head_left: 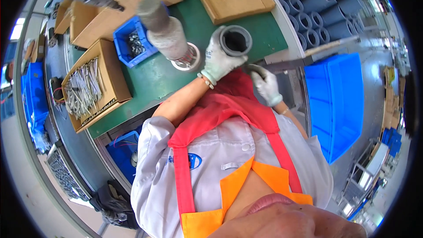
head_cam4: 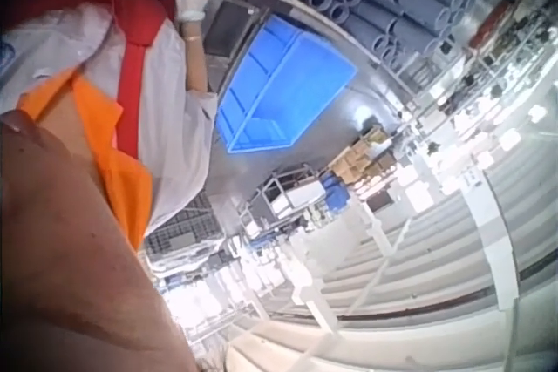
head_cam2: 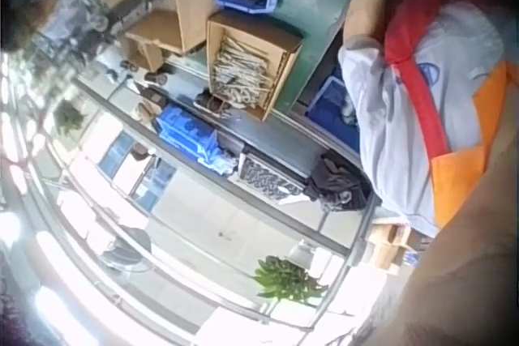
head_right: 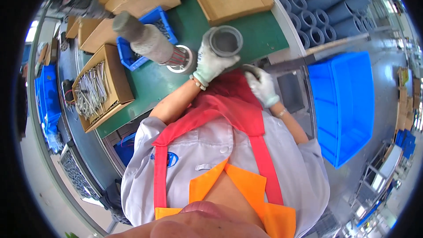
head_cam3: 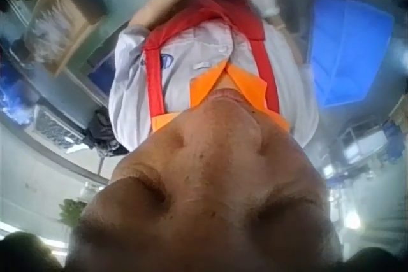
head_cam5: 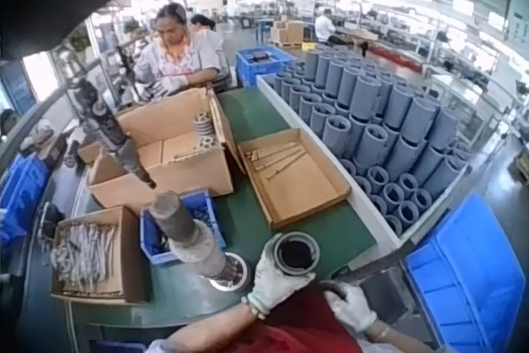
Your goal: The person assembles electric motors by securing internal components, such as rotors and wires, into motor housings with screws, then attaches end caps using a pneumatic screwdriver.
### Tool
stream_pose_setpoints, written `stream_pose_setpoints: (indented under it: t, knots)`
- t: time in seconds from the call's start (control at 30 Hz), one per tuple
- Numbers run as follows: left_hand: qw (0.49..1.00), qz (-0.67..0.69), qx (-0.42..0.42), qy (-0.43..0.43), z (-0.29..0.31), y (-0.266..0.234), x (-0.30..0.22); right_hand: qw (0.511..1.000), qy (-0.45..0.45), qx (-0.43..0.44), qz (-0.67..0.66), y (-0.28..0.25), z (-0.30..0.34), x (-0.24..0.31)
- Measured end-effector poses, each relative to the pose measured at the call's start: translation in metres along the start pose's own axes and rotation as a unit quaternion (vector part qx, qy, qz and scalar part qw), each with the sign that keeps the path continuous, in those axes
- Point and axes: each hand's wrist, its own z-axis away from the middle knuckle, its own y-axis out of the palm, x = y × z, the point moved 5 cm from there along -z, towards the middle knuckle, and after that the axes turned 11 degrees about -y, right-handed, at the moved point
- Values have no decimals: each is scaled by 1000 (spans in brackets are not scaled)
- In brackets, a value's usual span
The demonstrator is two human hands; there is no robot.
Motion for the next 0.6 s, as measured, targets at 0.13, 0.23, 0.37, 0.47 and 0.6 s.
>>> stream_pose_setpoints:
  t: [0.13,0.23,0.37,0.47,0.6]
  knots:
    - [989,56,130,-32,25,-20,-27,984,3,-120,-130,-26,-25,23]
    - [969,119,217,20,53,-64,-83,987,-64,-55,-138,-8,-57,82]
    - [944,200,229,128,62,-122,-168,961,-220,139,-90,48,-92,168]
    - [956,97,208,183,-13,-163,-176,938,-297,166,-71,88,-117,191]
    - [956,-63,109,264,53,-233,-224,916,-310,255,14,115,-117,218]
